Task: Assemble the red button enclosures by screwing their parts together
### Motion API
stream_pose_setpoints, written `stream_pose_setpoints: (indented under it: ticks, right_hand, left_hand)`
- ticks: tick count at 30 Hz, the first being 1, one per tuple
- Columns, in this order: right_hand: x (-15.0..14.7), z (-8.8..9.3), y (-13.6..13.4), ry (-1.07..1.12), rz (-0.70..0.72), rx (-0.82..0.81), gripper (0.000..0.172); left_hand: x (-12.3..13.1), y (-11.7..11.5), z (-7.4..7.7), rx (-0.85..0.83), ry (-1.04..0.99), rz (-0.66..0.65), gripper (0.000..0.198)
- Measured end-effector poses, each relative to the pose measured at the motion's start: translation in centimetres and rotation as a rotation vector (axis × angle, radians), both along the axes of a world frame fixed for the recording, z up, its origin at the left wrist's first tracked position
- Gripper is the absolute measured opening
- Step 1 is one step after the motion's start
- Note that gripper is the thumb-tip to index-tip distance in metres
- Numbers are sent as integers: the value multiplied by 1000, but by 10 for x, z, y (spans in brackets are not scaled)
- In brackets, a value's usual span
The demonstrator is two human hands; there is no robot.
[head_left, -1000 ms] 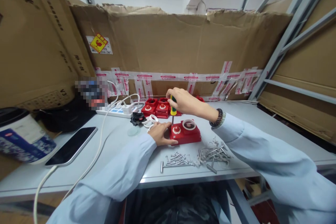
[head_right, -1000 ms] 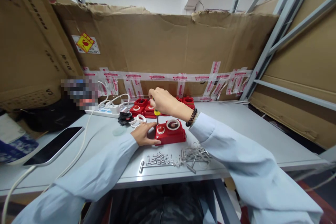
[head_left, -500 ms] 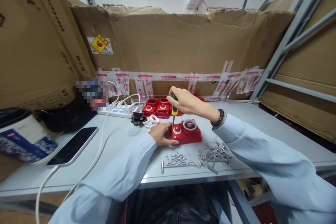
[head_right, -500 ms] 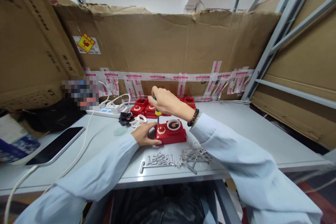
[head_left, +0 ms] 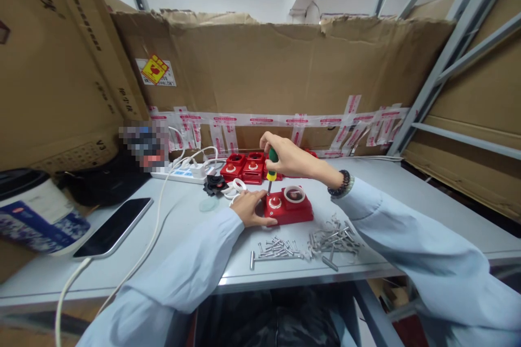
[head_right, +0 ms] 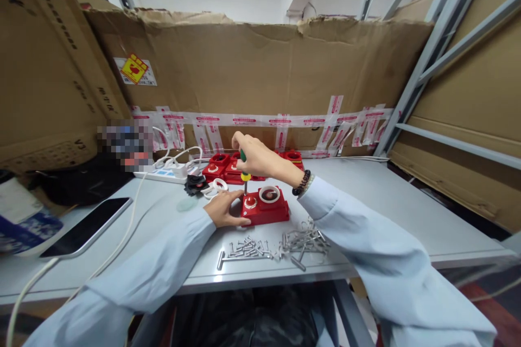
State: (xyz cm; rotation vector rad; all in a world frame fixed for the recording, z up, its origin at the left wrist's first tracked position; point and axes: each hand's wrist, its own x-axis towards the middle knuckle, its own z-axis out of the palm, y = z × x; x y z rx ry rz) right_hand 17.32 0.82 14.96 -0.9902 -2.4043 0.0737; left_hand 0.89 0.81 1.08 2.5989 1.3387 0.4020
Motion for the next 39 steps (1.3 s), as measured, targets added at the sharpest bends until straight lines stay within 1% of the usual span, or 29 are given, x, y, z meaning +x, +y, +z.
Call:
stream_pose_setpoints:
  ticks: [2, 6, 8, 10, 12, 13, 16, 18, 21, 23, 27, 28, 31, 32, 33, 36, 37, 39]
  right_hand:
    - [2, 3, -1, 5, 43, -55, 31]
    - [1, 5, -5, -28, 19, -55, 36]
    - [-2, 4, -6, -55, -30, -41, 31]
    - [-5, 2, -6, -77, -109, -7, 23]
    - [-6, 2, -4, -81, -160, 26, 20]
    - [-5, 2, -3, -75, -153, 27, 20]
    - [-2, 5, -2, -59, -36, -49, 35]
    - [-1, 6, -2, -70, 6, -84, 39]
    - [-1, 5, -3, -83, -63, -30, 31]
    - [-2, 3, -3, -54, -105, 12, 28]
    - [-3, 2, -2, -27, -13, -56, 41]
    - [-3, 2, -2, -39, -14, -64, 42]
    - [-3, 2, -2, -61, -104, -16, 31]
    - [-2, 3, -2, -57, -115, -2, 28]
    - [-2, 3, -2, -51, -105, -3, 29]
    - [-1, 3, -2, -52, -46, -48, 37]
    - [0, 3, -2, -62, -54, -53, 36]
    - [0, 3, -2, -75, -107, -24, 28]
  left_hand:
    - [0, 0, 0, -8, -13, -4, 81]
    - [0, 1, 0, -17, -6, -9, 80]
    - [0, 1, 0, -15, -21, -14, 79]
    - [0, 2, -1, -12, -43, -18, 77]
    - [0, 2, -2, -3, -55, -15, 77]
    - [0, 2, -2, 3, -57, -10, 76]
    - [1, 2, -3, 18, -48, -5, 74]
    - [1, 1, -2, 22, -35, -6, 74]
    - [1, 1, -1, 24, -21, -3, 78]
    - [1, 0, -1, 24, -11, 0, 79]
    - [1, 0, 0, 13, -8, -8, 75]
    - [1, 0, 0, 12, -13, -13, 75]
    - [1, 1, -1, 14, -34, -7, 79]
    - [0, 1, -1, 13, -42, -1, 80]
    - [0, 1, -2, 10, -48, 2, 80]
    - [0, 2, -3, 2, -57, -10, 78]
    - [0, 2, -3, 2, -55, -14, 77]
    - [0, 2, -3, 3, -41, -11, 78]
